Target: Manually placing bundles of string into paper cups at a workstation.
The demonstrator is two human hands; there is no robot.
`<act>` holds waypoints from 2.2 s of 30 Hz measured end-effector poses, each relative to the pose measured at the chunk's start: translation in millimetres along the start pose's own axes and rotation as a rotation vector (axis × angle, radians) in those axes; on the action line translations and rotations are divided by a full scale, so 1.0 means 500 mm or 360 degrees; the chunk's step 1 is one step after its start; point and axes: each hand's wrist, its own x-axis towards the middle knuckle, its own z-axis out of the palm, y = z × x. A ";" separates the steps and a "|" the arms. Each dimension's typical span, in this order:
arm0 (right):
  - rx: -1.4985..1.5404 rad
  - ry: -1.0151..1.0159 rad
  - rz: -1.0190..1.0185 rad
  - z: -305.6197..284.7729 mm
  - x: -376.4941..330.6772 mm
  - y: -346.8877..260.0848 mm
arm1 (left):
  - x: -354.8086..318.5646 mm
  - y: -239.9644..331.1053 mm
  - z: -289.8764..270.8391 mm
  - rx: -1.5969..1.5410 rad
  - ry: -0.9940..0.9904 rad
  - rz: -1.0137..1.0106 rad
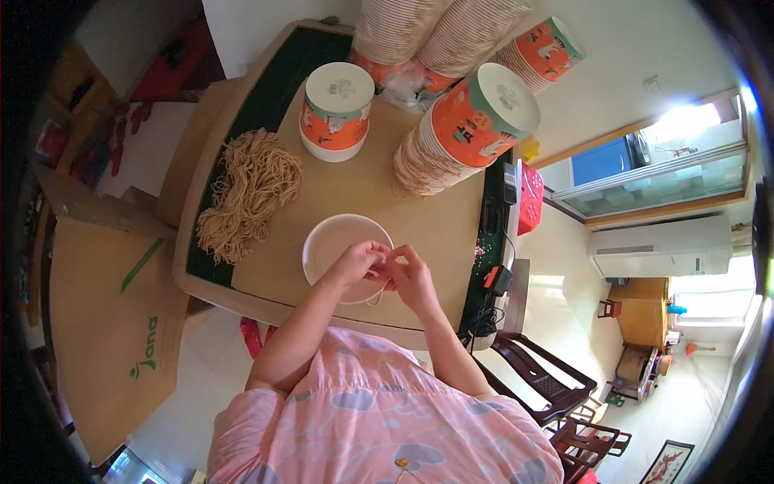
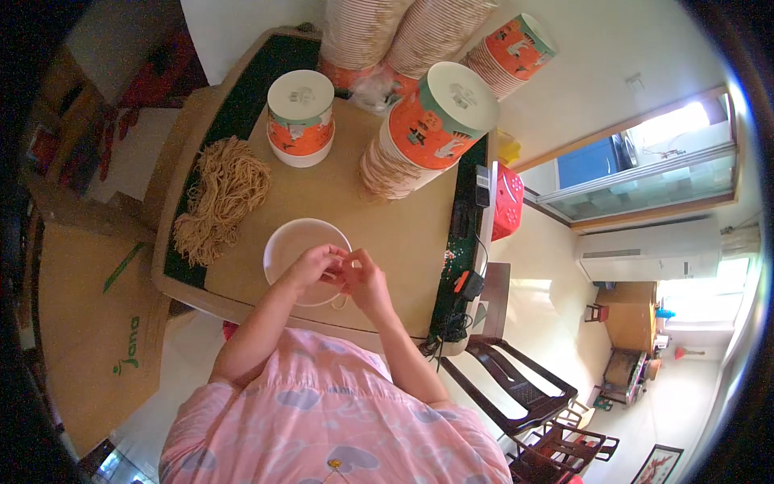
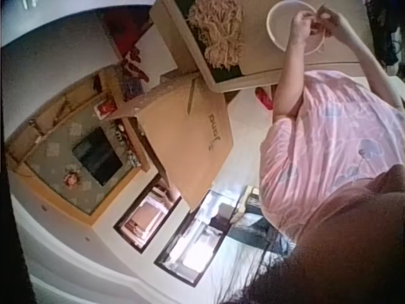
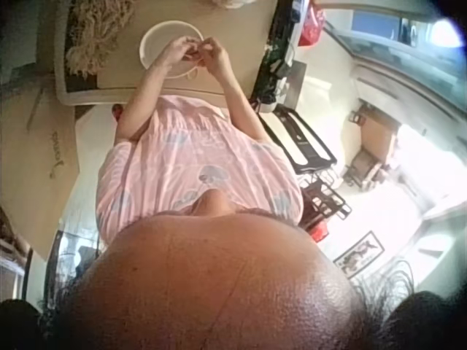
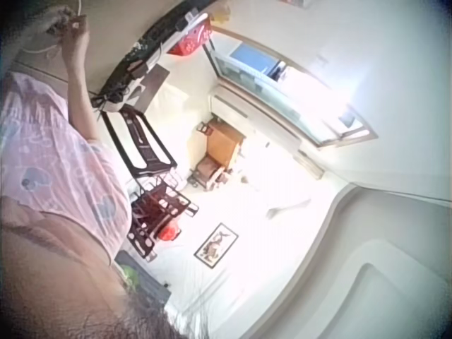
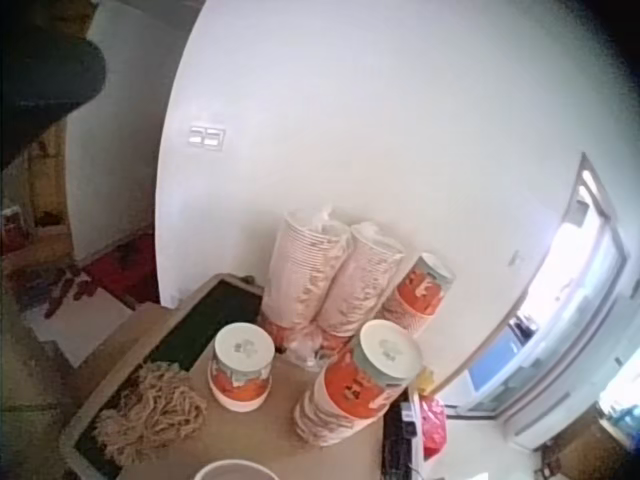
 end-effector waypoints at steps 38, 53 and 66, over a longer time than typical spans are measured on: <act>-0.0613 0.0294 -0.0476 0.011 -0.021 0.018 | 0.022 -0.041 -0.011 -0.0111 -0.0098 -0.0089; -0.0501 0.0289 -0.0439 0.009 -0.022 0.015 | 0.024 -0.034 0.005 -0.0217 0.0184 0.0047; -0.0103 0.0178 -0.0342 0.001 -0.016 0.030 | 0.014 -0.026 0.008 -0.0420 0.0217 -0.0069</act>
